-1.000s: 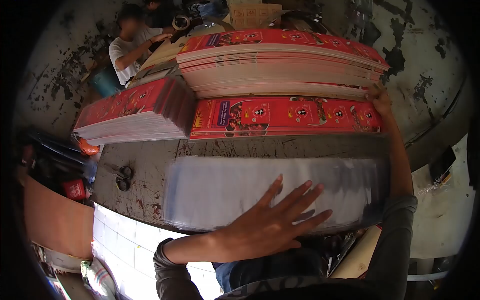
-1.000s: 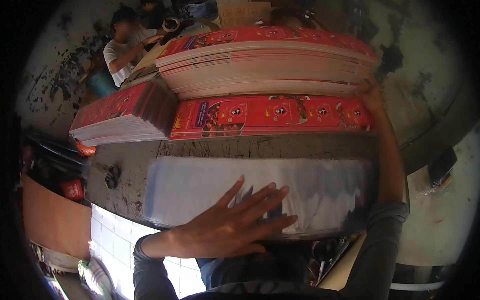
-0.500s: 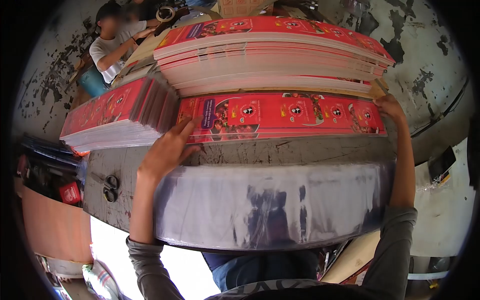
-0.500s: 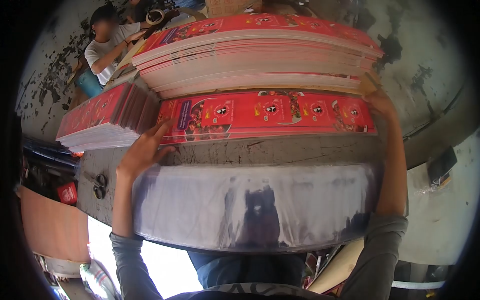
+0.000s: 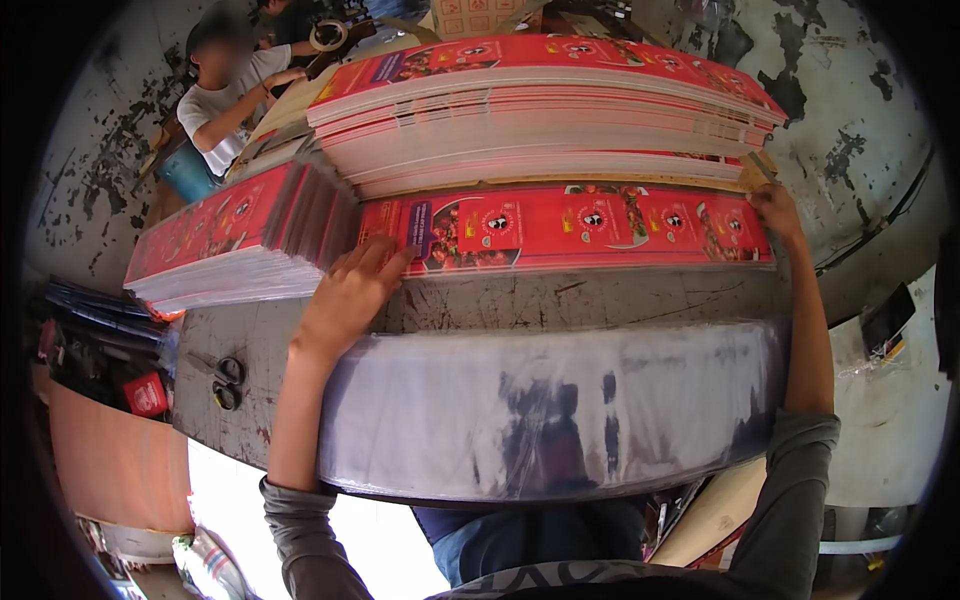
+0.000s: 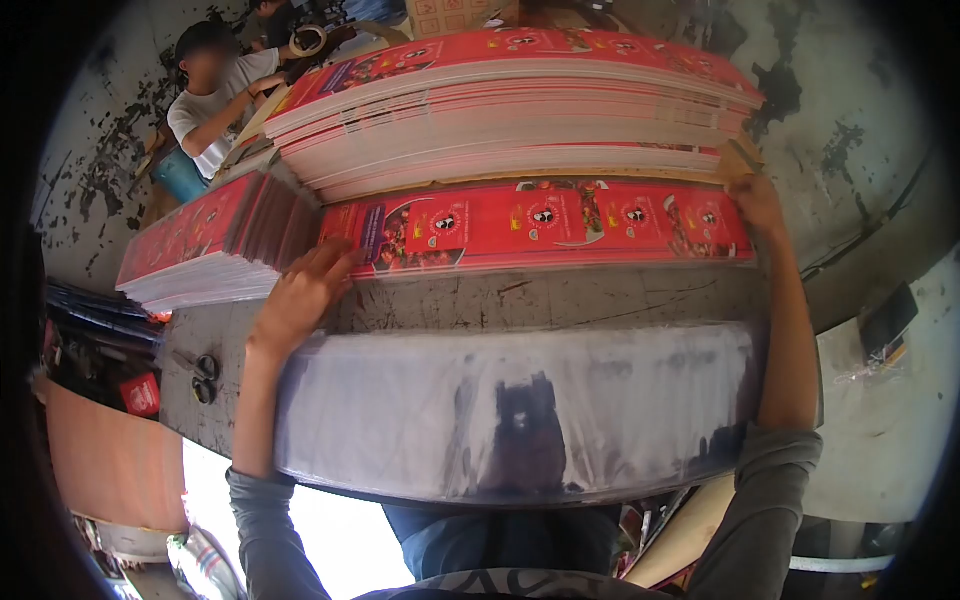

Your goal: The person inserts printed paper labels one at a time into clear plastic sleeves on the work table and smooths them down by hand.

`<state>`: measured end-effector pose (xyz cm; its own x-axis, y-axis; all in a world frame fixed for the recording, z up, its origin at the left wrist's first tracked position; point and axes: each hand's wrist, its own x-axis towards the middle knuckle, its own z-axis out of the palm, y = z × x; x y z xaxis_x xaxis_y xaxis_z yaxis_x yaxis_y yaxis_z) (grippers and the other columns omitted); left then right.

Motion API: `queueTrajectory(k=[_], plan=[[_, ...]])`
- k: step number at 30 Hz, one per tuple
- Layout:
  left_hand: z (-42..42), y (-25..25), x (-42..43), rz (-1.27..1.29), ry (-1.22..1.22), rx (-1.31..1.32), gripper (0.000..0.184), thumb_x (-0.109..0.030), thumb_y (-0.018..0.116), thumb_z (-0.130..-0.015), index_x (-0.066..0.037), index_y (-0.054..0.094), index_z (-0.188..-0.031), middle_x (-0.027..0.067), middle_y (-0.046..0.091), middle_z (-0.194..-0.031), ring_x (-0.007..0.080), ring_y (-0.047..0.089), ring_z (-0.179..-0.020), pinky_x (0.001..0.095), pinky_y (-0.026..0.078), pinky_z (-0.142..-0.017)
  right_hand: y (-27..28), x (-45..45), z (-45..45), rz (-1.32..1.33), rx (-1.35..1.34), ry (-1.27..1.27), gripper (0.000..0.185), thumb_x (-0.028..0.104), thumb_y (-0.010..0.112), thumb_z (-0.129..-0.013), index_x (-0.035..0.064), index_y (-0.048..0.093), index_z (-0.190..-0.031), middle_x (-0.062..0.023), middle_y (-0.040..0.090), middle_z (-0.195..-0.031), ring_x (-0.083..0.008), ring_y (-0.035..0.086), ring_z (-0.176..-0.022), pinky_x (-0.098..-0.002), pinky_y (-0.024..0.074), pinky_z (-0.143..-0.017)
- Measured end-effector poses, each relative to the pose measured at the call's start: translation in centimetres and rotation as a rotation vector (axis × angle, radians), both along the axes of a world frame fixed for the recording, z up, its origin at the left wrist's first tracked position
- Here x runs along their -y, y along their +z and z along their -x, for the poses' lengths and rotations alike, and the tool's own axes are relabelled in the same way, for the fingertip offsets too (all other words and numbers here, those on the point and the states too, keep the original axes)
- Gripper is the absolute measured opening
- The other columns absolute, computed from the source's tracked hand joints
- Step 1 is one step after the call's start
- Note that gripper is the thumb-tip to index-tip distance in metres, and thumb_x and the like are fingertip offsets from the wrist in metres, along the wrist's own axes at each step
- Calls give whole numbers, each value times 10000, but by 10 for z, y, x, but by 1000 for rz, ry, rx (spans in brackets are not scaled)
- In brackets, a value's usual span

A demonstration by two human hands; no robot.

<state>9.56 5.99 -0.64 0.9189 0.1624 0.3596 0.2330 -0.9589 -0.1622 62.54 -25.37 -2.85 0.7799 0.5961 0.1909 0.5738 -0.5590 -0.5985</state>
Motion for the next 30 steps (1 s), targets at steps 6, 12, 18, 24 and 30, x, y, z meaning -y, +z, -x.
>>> queueTrajectory(k=[6,12,18,24,30], plan=[[-1,-4,-5,-122,-53,22,358,-107,644,-782,-97,580,-1134,89,611,-1079,269,625,-951,357,498,-869,6,-5,12,76,106,-100,235,212,622,-827,-22,606,-815,-40,551,-663,-143,543,-579,-296,428,-480],[1,4,-1,84,-7,15,409,-162,677,-768,-113,573,-1161,70,594,-1139,273,610,-984,374,497,-862,22,-12,47,-334,-309,58,212,232,610,-838,26,596,-790,-4,502,-613,-137,500,-539,-297,430,-501],[-3,1,-2,104,-47,-10,432,-174,680,-769,-115,561,-1181,80,581,-1155,286,601,-995,382,496,-860,38,-15,36,-121,-321,-170,300,297,629,-829,0,591,-837,-28,534,-684,-172,548,-662,-329,456,-671],[-4,-1,1,208,-40,5,408,-109,653,-797,-109,554,-1193,92,569,-1167,302,597,-1004,392,509,-845,75,-34,26,-266,849,-356,241,245,627,-849,24,598,-938,-118,607,-949,-265,611,-853,-368,478,-694],[-3,-3,1,247,-33,16,408,-98,649,-801,-110,551,-1197,97,562,-1173,309,593,-1015,395,508,-851,108,-121,92,-264,940,339,289,173,549,-902,50,544,-1164,-150,567,-1156,-322,561,-1052,-409,437,-900]])
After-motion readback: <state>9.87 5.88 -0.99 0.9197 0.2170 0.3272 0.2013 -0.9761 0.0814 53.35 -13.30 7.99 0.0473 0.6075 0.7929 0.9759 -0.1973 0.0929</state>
